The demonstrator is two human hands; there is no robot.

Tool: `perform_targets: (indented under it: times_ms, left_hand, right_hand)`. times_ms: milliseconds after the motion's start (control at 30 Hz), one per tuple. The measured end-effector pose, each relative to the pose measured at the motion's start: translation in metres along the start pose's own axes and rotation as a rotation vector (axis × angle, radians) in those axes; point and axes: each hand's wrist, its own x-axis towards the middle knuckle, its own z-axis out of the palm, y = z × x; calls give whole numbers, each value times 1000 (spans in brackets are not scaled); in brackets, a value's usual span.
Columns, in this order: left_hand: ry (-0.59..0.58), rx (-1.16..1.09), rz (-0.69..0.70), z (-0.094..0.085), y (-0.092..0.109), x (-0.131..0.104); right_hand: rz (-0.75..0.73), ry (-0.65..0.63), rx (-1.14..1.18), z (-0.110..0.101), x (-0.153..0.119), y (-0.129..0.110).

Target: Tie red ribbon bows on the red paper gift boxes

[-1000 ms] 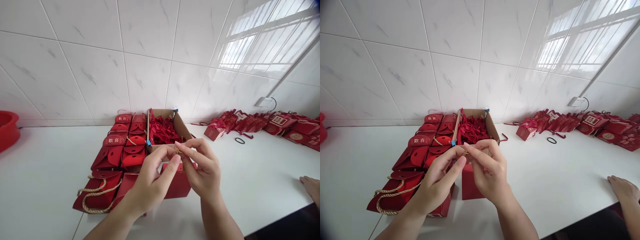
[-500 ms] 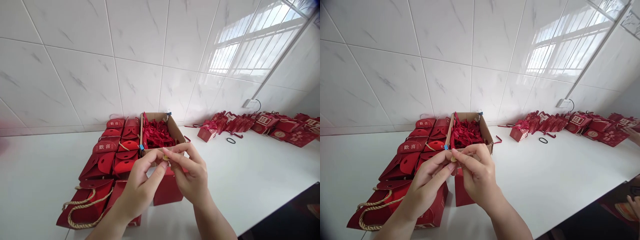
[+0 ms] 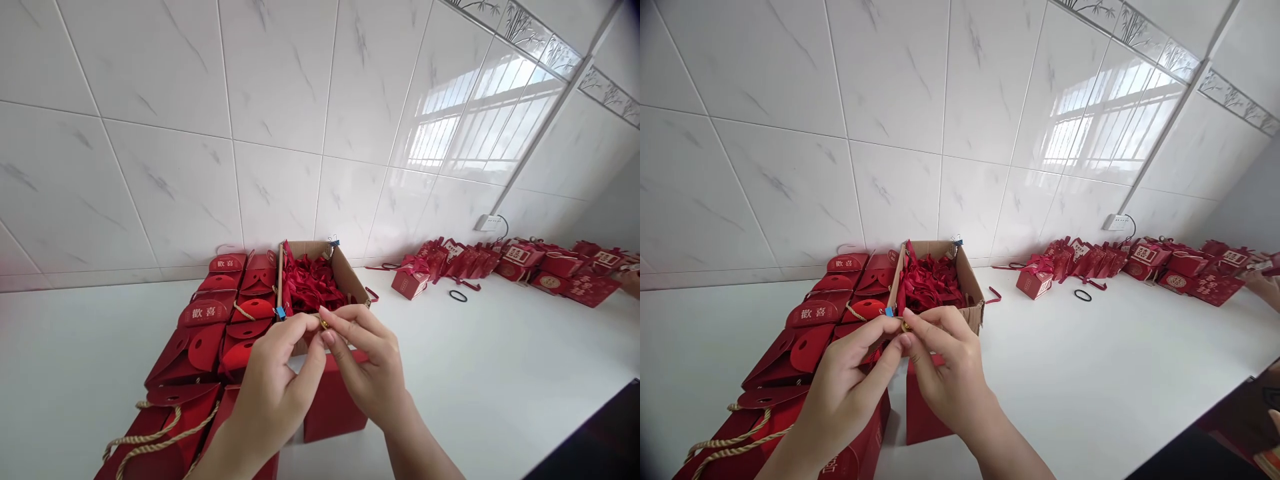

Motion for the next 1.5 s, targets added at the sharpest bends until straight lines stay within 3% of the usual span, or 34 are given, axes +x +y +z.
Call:
perform_targets:
  times_ms: [400,667,867,967,1133,1367,1500]
  left_hand:
    - [46,21,15,3,2,-1]
    - [24,40,47,5,0,-2]
    - [23,20,114,1,1,-5]
    - [-55,-16,181,-6,5,-11]
    - [-317,-54,275,-14,16,-24]
    - [-473,-120,429,-1,40,-45]
    - [-602,-68,449,-3,45,-51]
  right_hand:
    - [-42,101,-139,7,-3,0]
    - [141,51,-69,6,-2,-1]
    - [-19,125,-66,6,-4,-11]
    - [-88,183,-85,2,-11,-23]
    - [-42,176,-98,-16,-37,-52]
    - [91,274,-143,-32,-82,-88]
    - [224,164,-54,-48,-98,-99]
